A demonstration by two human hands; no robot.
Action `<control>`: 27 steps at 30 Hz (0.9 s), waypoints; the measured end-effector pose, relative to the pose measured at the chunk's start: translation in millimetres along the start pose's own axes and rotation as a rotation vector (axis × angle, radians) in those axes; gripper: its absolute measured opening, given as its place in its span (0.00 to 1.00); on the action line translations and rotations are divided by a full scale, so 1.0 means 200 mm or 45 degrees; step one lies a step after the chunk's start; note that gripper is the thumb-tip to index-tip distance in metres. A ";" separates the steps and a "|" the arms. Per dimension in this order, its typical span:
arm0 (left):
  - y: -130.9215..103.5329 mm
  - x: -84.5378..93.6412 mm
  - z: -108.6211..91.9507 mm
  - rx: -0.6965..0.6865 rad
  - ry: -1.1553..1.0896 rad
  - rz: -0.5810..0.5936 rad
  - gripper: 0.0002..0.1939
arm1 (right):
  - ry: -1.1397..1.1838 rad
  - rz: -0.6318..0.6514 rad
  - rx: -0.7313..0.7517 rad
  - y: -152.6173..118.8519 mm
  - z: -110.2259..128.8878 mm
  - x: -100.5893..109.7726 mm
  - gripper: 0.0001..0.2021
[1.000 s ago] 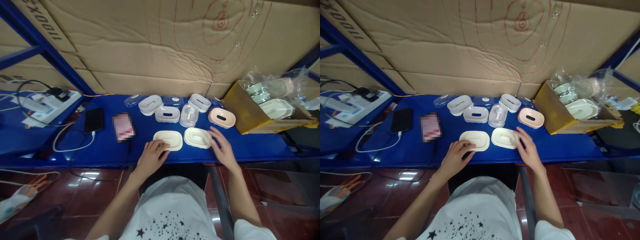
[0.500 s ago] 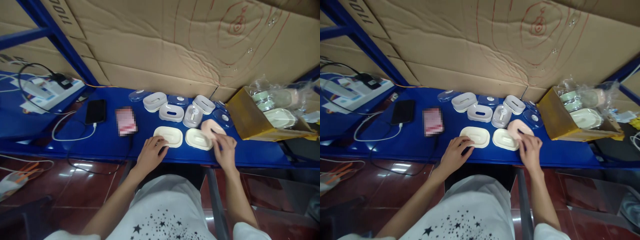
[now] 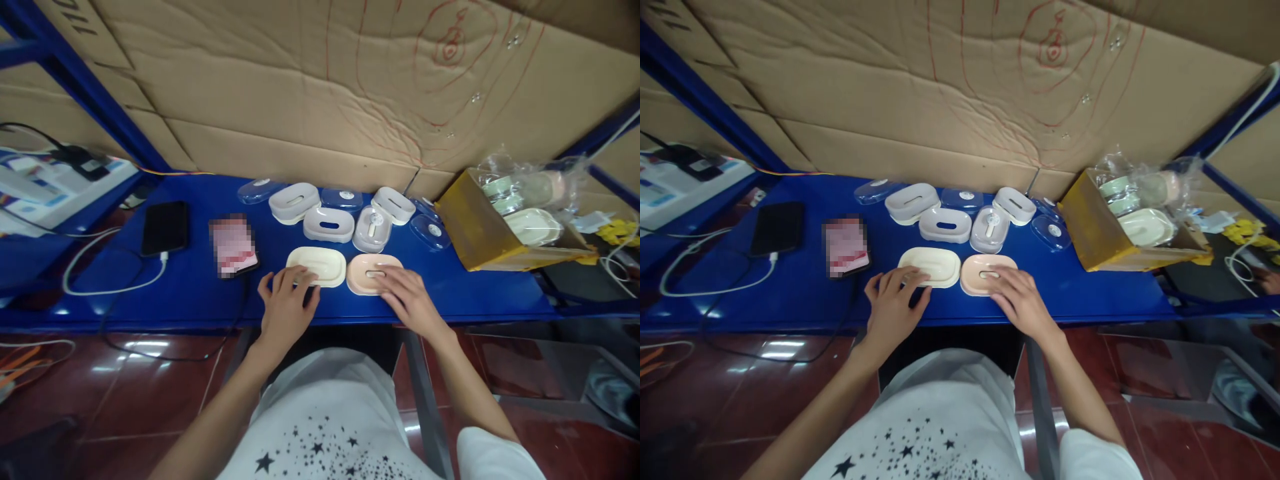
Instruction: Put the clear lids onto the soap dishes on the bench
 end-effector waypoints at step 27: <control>0.08 -0.11 -0.24 -0.213 -0.793 0.191 0.10 | 0.478 0.026 -0.063 -0.08 -0.07 0.07 0.29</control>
Point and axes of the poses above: each hand's wrist, its own y-axis towards the middle knuckle, its own x-axis out of the back of the hand, z = x × y, the point moved 2 cm from there along y, towards the middle knuckle, and after that the axes turned 3 degrees about z, right-handed, at the moved point
